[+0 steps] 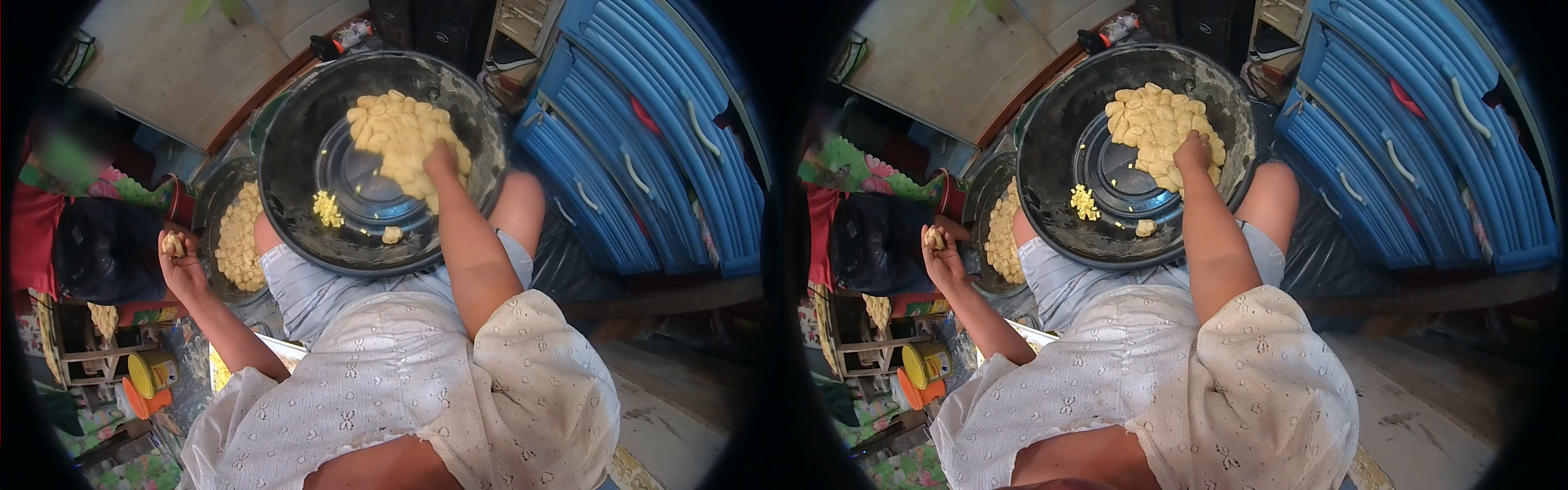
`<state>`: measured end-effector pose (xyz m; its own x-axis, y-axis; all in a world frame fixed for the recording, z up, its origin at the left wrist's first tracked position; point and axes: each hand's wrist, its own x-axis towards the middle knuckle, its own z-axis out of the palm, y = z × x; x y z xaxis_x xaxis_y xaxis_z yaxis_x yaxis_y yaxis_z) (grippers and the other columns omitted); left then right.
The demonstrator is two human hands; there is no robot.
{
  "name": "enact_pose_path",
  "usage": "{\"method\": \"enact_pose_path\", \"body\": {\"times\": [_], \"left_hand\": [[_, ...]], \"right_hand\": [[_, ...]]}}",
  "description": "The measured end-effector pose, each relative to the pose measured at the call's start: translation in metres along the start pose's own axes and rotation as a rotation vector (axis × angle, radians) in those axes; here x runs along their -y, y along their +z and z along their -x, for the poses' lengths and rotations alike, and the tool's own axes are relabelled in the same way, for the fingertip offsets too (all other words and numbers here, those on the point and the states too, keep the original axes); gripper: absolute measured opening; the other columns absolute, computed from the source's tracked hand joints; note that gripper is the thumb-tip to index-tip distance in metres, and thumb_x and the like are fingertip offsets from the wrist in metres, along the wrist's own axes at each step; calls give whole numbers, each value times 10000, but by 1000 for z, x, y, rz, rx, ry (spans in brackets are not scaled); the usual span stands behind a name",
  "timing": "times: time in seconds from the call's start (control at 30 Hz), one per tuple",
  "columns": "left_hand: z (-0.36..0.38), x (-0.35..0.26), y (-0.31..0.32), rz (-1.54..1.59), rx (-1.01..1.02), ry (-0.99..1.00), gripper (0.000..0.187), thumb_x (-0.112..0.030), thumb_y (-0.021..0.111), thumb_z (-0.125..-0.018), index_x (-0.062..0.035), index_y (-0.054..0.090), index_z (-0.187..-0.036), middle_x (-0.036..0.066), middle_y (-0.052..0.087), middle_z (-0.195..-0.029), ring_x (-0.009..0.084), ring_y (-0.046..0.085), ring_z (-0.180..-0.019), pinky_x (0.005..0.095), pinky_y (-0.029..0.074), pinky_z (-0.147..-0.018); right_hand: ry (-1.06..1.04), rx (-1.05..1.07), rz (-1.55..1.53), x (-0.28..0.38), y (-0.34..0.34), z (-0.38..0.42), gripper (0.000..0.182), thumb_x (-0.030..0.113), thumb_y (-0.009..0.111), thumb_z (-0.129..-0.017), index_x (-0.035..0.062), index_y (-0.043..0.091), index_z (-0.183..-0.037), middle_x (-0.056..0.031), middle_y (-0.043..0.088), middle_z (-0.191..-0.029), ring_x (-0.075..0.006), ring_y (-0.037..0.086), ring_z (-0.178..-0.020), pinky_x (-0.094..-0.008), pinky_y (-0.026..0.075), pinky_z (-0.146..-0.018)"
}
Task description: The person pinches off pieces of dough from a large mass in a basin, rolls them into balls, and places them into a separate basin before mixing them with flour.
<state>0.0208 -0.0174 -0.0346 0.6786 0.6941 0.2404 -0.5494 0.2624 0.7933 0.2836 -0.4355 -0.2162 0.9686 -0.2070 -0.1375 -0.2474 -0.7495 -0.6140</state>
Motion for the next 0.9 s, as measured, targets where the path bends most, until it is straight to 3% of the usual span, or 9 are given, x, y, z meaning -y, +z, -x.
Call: {"method": "enact_pose_path", "body": {"times": [0.3,0.37,0.63,0.9], "left_hand": [[1,2,-2,14,8,-29,366,-43,470,-833,14,433,-1192,130,521,-1071,229,543,-916,317,483,-758],[1,3,-4,16,13,-29,368,-42,468,-833,16,431,-1194,133,519,-1074,233,540,-920,322,482,-760],[3,4,-3,23,29,-28,358,-35,444,-842,26,424,-1195,153,513,-1093,246,536,-928,328,483,-769],[2,8,0,-26,-35,-18,334,-126,485,-876,-6,440,-1185,132,528,-1086,219,559,-876,292,491,-726]], "right_hand": [[-36,28,-11,-3,1,-3,360,67,569,-685,34,492,-1036,-224,481,-1092,-368,482,-1026,-386,409,-864],[-10,106,43,0,-2,-3,369,72,561,-739,64,485,-1100,-171,446,-1156,-345,485,-1051,-396,425,-877],[-6,144,43,0,-4,-3,404,76,566,-734,81,481,-1129,-168,439,-1175,-339,476,-1073,-386,418,-891],[-16,102,60,-3,-1,-2,435,76,569,-737,83,451,-1155,-161,424,-1181,-326,453,-1103,-380,417,-892]]}}
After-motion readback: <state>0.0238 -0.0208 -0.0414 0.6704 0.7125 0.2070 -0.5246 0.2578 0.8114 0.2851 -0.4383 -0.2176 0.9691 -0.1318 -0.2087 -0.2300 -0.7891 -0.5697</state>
